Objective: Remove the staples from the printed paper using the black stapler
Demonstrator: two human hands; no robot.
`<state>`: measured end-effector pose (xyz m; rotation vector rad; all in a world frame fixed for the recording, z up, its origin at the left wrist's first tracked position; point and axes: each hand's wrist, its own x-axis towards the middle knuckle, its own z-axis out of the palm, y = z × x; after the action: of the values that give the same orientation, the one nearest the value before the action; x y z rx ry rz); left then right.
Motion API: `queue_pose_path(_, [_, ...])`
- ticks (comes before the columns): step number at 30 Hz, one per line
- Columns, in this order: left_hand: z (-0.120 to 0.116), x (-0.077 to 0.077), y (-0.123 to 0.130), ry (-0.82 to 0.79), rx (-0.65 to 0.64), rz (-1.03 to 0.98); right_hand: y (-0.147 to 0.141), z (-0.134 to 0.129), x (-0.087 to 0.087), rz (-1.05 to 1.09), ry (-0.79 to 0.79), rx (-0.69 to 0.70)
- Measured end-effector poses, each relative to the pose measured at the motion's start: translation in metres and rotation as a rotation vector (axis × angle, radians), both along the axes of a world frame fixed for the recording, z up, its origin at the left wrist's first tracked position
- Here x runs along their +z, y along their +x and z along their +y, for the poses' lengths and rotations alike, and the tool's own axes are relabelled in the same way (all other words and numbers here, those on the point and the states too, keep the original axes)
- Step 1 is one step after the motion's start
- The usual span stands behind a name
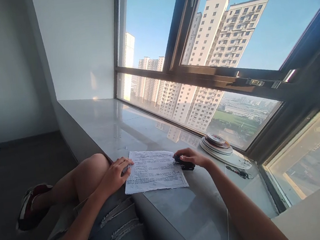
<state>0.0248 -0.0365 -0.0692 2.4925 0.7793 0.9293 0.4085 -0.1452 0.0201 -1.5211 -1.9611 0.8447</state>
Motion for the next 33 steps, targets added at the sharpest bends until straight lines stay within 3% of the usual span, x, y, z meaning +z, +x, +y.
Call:
queue_pose_path(3, [0.004,-0.003,0.001,0.004,-0.005,0.000,-0.017,0.012,-0.004,-0.041,0.071,-0.126])
queue_pose_path(8, [0.005,-0.004,0.001,0.014,-0.001,0.001,-0.044,0.026,-0.018,-0.329,0.116,-0.244])
queue_pose_path(20, [0.003,-0.002,0.003,0.022,0.006,-0.002,-0.063,0.022,-0.026,-0.754,0.141,-0.270])
queue_pose_path(33, [0.004,-0.004,0.002,0.006,0.003,0.018,-0.068,0.019,-0.021,-0.794,0.100,-0.255])
